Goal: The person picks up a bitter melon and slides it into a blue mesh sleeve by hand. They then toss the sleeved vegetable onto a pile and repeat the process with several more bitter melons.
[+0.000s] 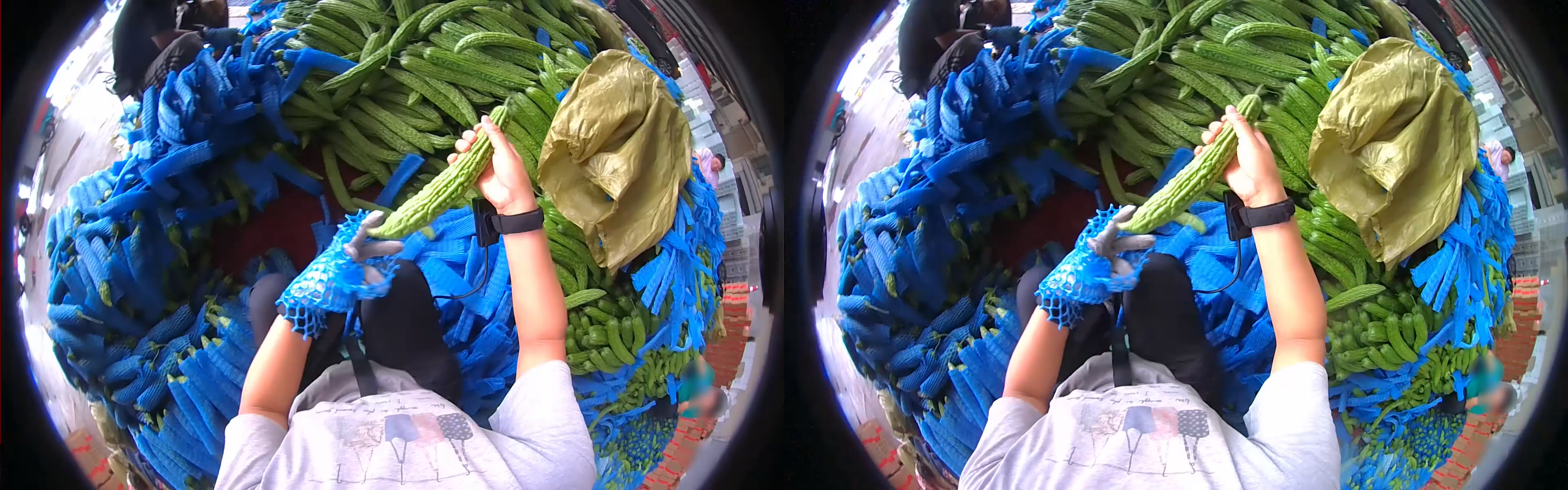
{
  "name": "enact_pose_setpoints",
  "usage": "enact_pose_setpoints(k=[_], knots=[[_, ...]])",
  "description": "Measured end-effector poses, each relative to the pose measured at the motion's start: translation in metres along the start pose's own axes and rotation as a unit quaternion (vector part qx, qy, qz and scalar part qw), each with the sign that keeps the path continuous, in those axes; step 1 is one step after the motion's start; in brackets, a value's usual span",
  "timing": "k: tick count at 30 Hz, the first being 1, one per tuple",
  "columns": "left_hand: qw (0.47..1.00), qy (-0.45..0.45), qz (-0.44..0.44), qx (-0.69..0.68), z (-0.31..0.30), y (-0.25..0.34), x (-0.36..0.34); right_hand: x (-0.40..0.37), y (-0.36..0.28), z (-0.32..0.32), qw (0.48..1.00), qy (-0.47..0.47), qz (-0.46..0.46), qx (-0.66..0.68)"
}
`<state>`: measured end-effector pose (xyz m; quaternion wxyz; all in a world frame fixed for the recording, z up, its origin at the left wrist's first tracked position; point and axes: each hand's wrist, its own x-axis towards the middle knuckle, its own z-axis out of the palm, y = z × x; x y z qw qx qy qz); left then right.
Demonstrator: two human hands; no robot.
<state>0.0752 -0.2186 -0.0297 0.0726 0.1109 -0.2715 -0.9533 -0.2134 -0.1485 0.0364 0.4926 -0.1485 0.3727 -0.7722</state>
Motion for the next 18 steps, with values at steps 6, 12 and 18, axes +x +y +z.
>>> enact_pose_setpoints(k=[6,12,18], knots=[[0.92,0.079,0.177,0.341,0.023,-0.005,-0.048,-0.028,0.056,0.067,0.998,-0.042,0.048,-0.004],[0.648,0.211,0.317,0.66,0.041,0.012,-0.085,-0.099,0.122,0.115,0.964,-0.164,-0.023,-0.209],[0.545,0.269,0.314,0.729,0.051,0.004,-0.108,-0.125,0.134,0.13,0.842,-0.067,-0.071,-0.53]])
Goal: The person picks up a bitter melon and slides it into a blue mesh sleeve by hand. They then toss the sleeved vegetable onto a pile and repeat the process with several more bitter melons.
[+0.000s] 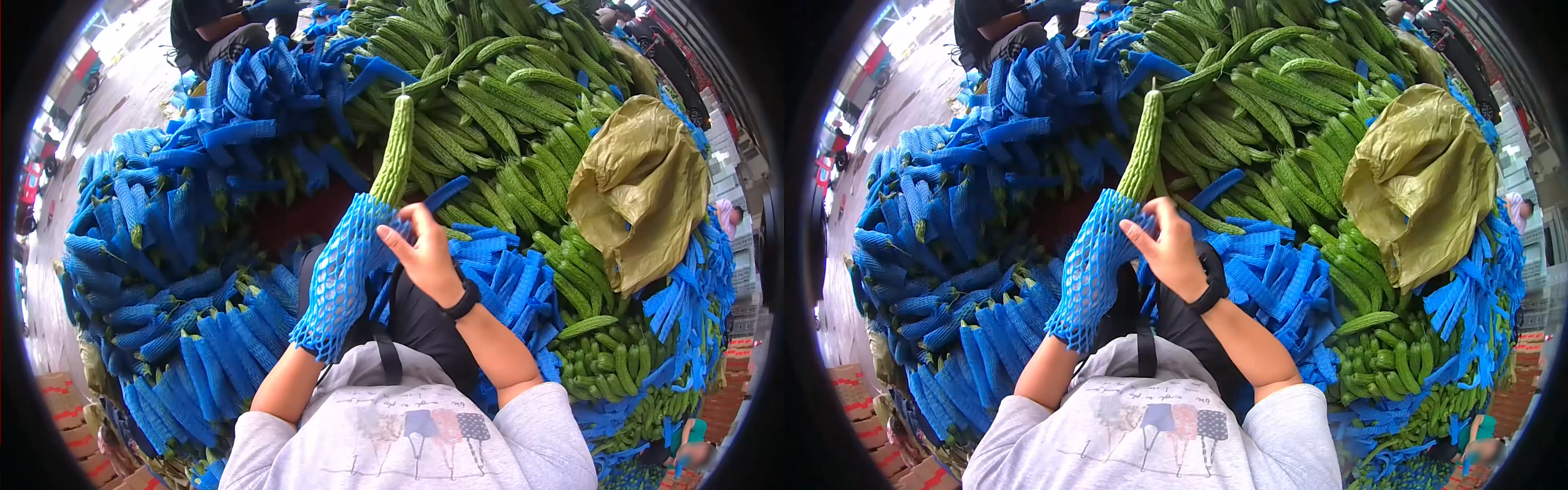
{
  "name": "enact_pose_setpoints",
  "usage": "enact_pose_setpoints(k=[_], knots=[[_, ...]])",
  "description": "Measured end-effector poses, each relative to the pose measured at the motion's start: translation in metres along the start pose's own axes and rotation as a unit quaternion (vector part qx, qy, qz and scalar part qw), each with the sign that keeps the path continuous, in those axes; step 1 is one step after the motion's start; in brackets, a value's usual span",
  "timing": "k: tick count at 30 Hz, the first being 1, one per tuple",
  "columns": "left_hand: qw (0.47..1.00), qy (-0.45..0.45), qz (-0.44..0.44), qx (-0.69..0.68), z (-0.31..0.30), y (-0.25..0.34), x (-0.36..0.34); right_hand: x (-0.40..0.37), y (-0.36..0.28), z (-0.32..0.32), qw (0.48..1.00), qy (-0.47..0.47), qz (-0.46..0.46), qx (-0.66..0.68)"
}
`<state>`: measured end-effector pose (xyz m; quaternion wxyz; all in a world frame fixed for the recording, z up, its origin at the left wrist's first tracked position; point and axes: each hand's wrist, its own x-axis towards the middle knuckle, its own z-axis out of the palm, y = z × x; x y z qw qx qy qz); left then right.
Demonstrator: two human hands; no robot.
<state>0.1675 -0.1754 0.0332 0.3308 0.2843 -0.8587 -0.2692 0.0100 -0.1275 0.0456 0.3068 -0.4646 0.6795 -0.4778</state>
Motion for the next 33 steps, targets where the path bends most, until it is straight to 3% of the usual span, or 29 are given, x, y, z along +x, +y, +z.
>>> enact_pose_setpoints(k=[1,4,5,8,11,12,13,15,18,21,25,29,33], knots=[[0.999,-0.024,-0.002,0.024,-0.001,-0.001,-0.003,-0.002,-0.001,0.007,0.99,0.053,-0.13,-0.019],[0.993,-0.09,-0.029,0.069,0.002,-0.012,-0.015,0.009,0.0,0.011,0.933,0.121,-0.317,-0.12],[0.994,-0.075,-0.057,-0.046,0.004,-0.011,-0.016,0.016,-0.004,0.004,0.909,0.128,-0.354,-0.182],[0.921,-0.038,-0.149,-0.358,0.005,-0.008,-0.022,0.041,0.004,-0.016,0.881,0.22,-0.347,-0.235],[0.764,-0.004,-0.262,-0.59,0.001,-0.005,-0.03,0.059,0.028,-0.043,0.916,0.297,-0.226,-0.147],[0.841,-0.018,-0.198,-0.503,-0.006,-0.001,-0.027,0.058,0.032,-0.052,0.942,0.245,-0.21,-0.094],[0.914,-0.021,-0.144,-0.379,-0.008,-0.002,-0.026,0.057,0.038,-0.057,0.983,0.149,-0.103,0.028],[0.994,-0.029,-0.031,-0.105,-0.012,-0.006,-0.028,0.058,0.047,-0.055,0.962,0.101,-0.12,0.223],[0.999,-0.028,0.035,-0.022,-0.007,-0.007,-0.025,0.051,0.038,-0.052,0.979,0.091,-0.112,0.143],[0.996,-0.062,0.058,0.011,-0.006,-0.006,-0.029,0.044,0.017,-0.045,0.961,0.144,-0.209,-0.113],[0.993,-0.063,0.088,0.043,-0.002,-0.013,-0.037,0.041,0.005,-0.035,0.945,0.1,-0.258,-0.174],[0.997,-0.054,-0.051,0.018,0.002,-0.025,-0.059,0.052,0.028,-0.038,0.931,0.169,-0.256,-0.197],[0.987,0.014,-0.088,-0.135,-0.021,-0.018,-0.048,0.052,0.031,-0.035,0.907,0.192,-0.276,-0.252]])
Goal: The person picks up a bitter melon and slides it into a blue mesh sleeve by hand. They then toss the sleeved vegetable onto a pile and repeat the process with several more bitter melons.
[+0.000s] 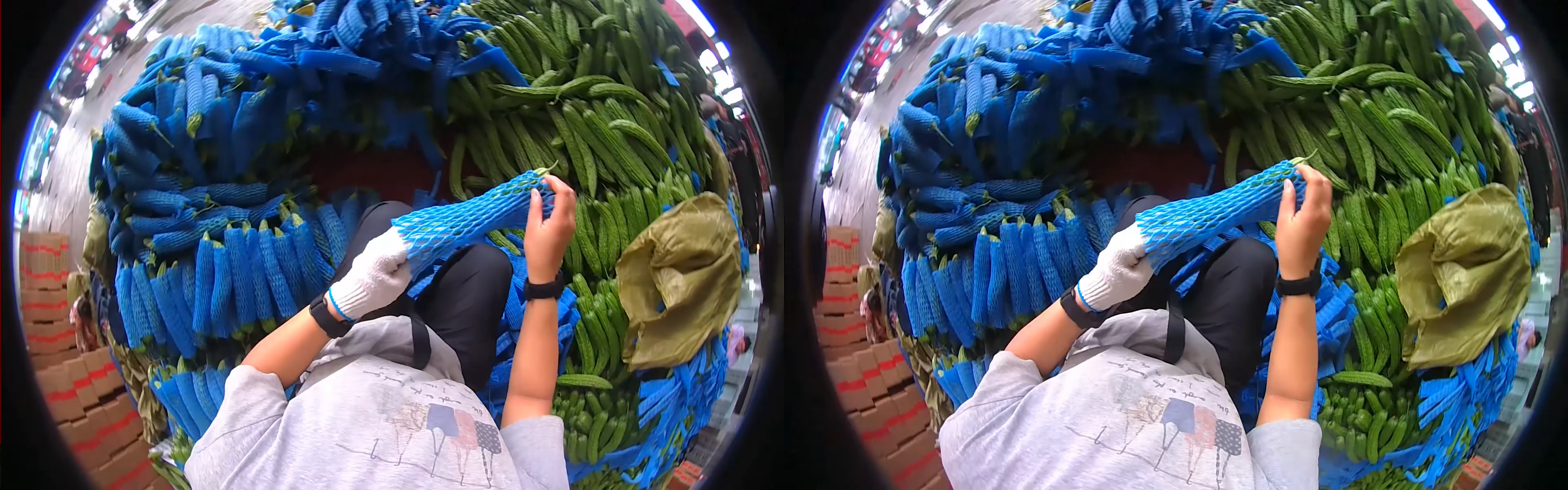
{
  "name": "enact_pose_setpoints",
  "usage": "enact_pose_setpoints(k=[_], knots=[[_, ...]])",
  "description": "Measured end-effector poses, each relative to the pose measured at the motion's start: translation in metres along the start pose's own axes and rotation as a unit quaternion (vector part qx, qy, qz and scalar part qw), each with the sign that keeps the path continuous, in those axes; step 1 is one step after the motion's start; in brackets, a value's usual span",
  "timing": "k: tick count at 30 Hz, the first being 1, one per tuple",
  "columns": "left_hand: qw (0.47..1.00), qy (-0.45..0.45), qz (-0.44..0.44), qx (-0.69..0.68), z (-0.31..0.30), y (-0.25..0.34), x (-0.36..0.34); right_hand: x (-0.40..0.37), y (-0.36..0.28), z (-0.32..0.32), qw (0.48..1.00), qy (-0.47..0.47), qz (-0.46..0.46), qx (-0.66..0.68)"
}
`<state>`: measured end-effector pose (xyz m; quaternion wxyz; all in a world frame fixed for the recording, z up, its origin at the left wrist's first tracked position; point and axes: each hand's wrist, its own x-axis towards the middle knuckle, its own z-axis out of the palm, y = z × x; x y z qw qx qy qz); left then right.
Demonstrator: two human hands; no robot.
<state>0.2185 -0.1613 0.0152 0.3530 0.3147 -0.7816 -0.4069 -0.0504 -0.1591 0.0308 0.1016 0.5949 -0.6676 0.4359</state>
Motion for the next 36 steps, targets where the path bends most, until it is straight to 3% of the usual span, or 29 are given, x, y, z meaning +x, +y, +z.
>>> enact_pose_setpoints(k=[1,3,4,5,8,11,15,20,24,27,30,31,32,36], knots=[[0.999,0.007,-0.003,-0.05,-0.004,-0.001,0.002,0.002,-0.001,0.002,0.998,0.019,-0.044,-0.029],[0.99,0.005,-0.059,-0.13,-0.013,-0.004,-0.002,-0.002,0.0,-0.001,0.997,-0.052,0.058,0.027],[0.993,0.001,-0.036,-0.112,-0.021,-0.006,-0.003,-0.002,-0.004,-0.001,0.988,-0.082,0.115,0.067],[0.996,-0.002,-0.015,-0.092,-0.029,-0.009,-0.004,-0.001,-0.011,0.001,0.989,-0.085,0.1,0.071],[0.996,-0.005,0.016,-0.083,-0.047,-0.014,-0.009,0.0,-0.031,0.017,0.993,-0.095,-0.056,0.043],[0.996,0.032,-0.007,-0.089,-0.056,-0.024,-0.021,-0.008,-0.033,0.038,0.978,-0.165,-0.075,0.107],[0.927,0.106,-0.21,-0.292,-0.077,-0.064,-0.053,-0.011,-0.054,0.055,0.975,-0.176,-0.078,0.109],[0.88,0.268,-0.2,-0.336,-0.13,-0.101,-0.125,-0.018,-0.048,0.06,0.972,-0.198,-0.089,0.096],[0.816,0.329,-0.269,-0.391,-0.189,-0.101,-0.224,-0.036,-0.015,0.065,0.949,-0.276,-0.048,0.144],[0.847,0.376,-0.298,-0.229,-0.241,-0.087,-0.323,-0.051,0.013,0.069,0.943,-0.306,-0.037,0.128],[0.801,0.468,-0.329,-0.175,-0.293,-0.062,-0.433,-0.054,0.035,0.066,0.94,-0.324,-0.017,0.106],[0.819,0.443,-0.334,-0.147,-0.312,-0.05,-0.459,-0.054,0.038,0.066,0.94,-0.326,-0.005,0.106],[0.803,0.455,-0.374,-0.089,-0.32,-0.034,-0.467,-0.054,0.04,0.067,0.94,-0.325,0.007,0.106],[0.798,0.261,-0.537,0.082,-0.328,0.001,-0.441,-0.053,0.042,0.071,0.944,-0.319,-0.004,0.082]])
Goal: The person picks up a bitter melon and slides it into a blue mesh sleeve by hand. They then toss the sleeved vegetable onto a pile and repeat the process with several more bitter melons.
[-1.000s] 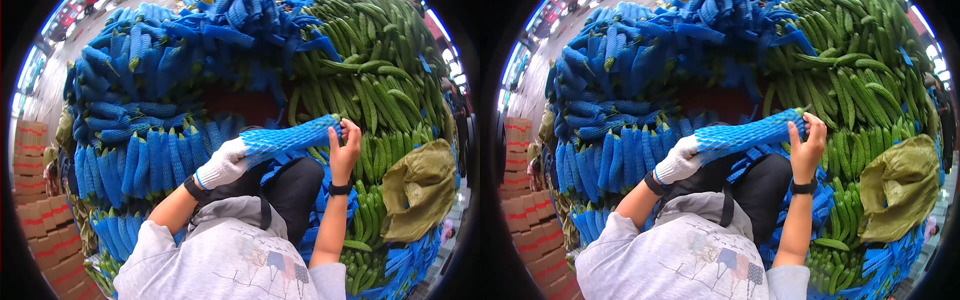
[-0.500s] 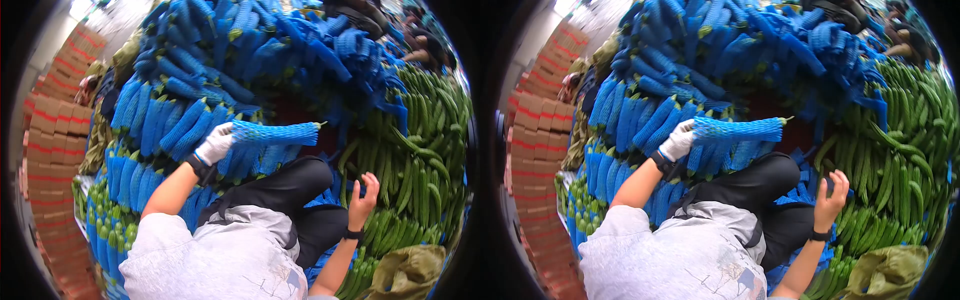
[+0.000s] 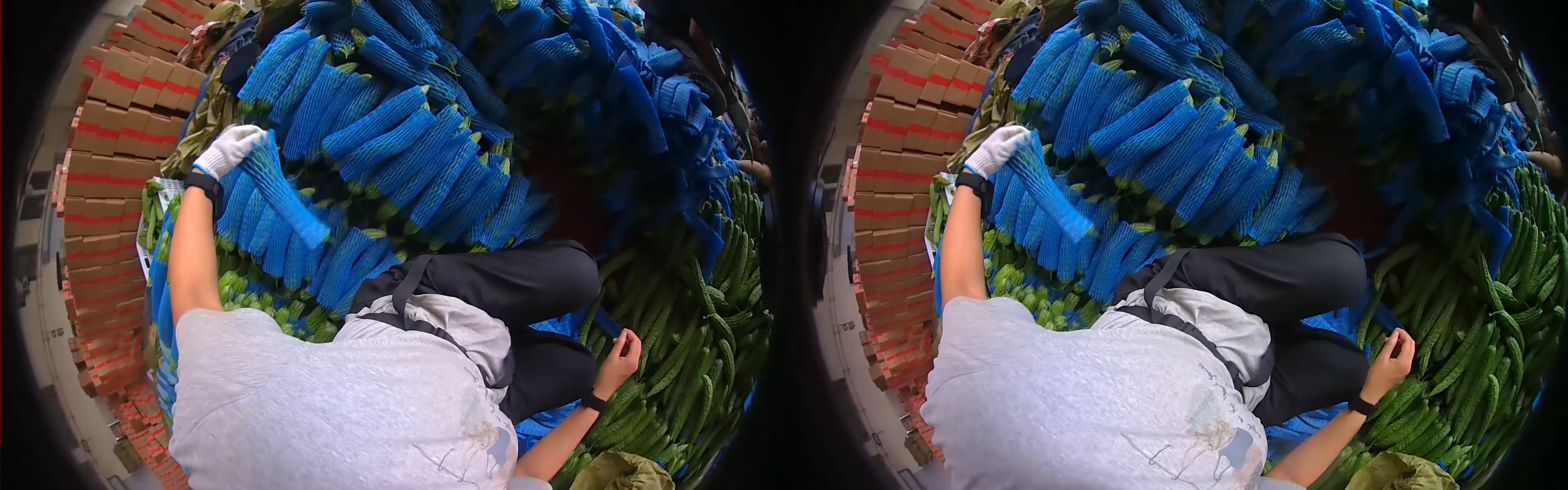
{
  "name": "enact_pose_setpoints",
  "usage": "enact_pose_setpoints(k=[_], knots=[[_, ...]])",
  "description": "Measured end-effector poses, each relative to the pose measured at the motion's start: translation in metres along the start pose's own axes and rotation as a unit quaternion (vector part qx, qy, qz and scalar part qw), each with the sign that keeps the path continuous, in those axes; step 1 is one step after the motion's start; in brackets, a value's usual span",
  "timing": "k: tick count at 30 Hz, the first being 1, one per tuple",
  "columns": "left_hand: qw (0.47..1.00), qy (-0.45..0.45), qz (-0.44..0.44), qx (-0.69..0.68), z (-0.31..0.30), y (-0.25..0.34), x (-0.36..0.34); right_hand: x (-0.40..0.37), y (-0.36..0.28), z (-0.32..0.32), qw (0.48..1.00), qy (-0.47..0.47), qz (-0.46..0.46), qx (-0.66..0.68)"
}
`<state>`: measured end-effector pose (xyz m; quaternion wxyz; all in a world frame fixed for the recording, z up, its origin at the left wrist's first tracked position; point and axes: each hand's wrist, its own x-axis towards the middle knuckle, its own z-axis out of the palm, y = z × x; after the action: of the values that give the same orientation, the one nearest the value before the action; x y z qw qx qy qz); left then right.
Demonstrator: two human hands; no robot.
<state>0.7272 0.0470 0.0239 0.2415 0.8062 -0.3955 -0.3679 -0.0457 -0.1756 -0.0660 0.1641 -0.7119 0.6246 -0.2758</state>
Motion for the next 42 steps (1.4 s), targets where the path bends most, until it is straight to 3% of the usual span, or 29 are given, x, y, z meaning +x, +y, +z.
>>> enact_pose_setpoints(k=[5,8,9,12,14,17,20,22,26,27,28,32,36,37,40,42], knots=[[0.936,-0.2,-0.044,0.287,0.087,0.044,0.021,0.001,-0.011,0.007,1.0,-0.017,-0.009,0.025],[0.886,-0.293,-0.005,0.36,0.157,-0.013,0.04,-0.002,-0.014,0.0,0.999,-0.02,0.009,0.039],[0.868,-0.315,-0.014,0.383,0.174,-0.005,0.039,-0.003,-0.01,-0.005,1.0,-0.01,0.015,0.017],[0.842,-0.27,-0.008,0.467,0.209,0.007,0.045,-0.01,0.022,-0.025,0.999,0.037,0.037,0.008],[0.851,-0.243,0.066,0.461,0.225,0.02,0.048,-0.015,0.048,-0.042,0.993,0.06,0.098,0.033],[0.888,-0.265,0.085,0.366,0.253,0.107,0.046,-0.023,0.101,-0.048,0.991,-0.003,0.125,-0.05],[0.947,-0.216,0.186,0.15,0.29,0.172,0.053,-0.048,0.172,-0.016,0.982,-0.124,0.136,-0.044],[0.974,-0.203,0.102,-0.019,0.319,0.231,0.057,-0.063,0.205,0.014,0.974,-0.17,0.152,-0.022],[0.944,-0.186,0.198,-0.189,0.388,0.329,0.063,-0.103,0.26,0.07,0.945,-0.226,0.233,-0.044],[0.934,-0.209,0.209,-0.202,0.406,0.352,0.062,-0.112,0.265,0.079,0.935,-0.265,0.213,-0.098],[0.92,-0.233,0.223,-0.222,0.425,0.373,0.06,-0.121,0.259,0.088,0.906,-0.293,0.258,-0.162],[0.872,-0.361,0.232,-0.235,0.495,0.435,0.032,-0.145,0.248,0.101,0.919,-0.166,0.353,-0.062],[0.837,-0.448,0.187,-0.253,0.542,0.452,0.006,-0.145,0.238,0.087,0.933,-0.174,0.302,-0.09],[0.836,-0.453,0.175,-0.256,0.551,0.449,0.002,-0.135,0.22,0.072,0.946,-0.136,0.274,-0.106],[0.836,-0.477,0.128,-0.237,0.564,0.438,-0.007,-0.11,0.183,0.035,0.944,-0.125,0.28,-0.124],[0.838,-0.474,0.147,-0.226,0.567,0.426,-0.01,-0.097,0.162,0.012,0.955,-0.091,0.278,-0.035]])
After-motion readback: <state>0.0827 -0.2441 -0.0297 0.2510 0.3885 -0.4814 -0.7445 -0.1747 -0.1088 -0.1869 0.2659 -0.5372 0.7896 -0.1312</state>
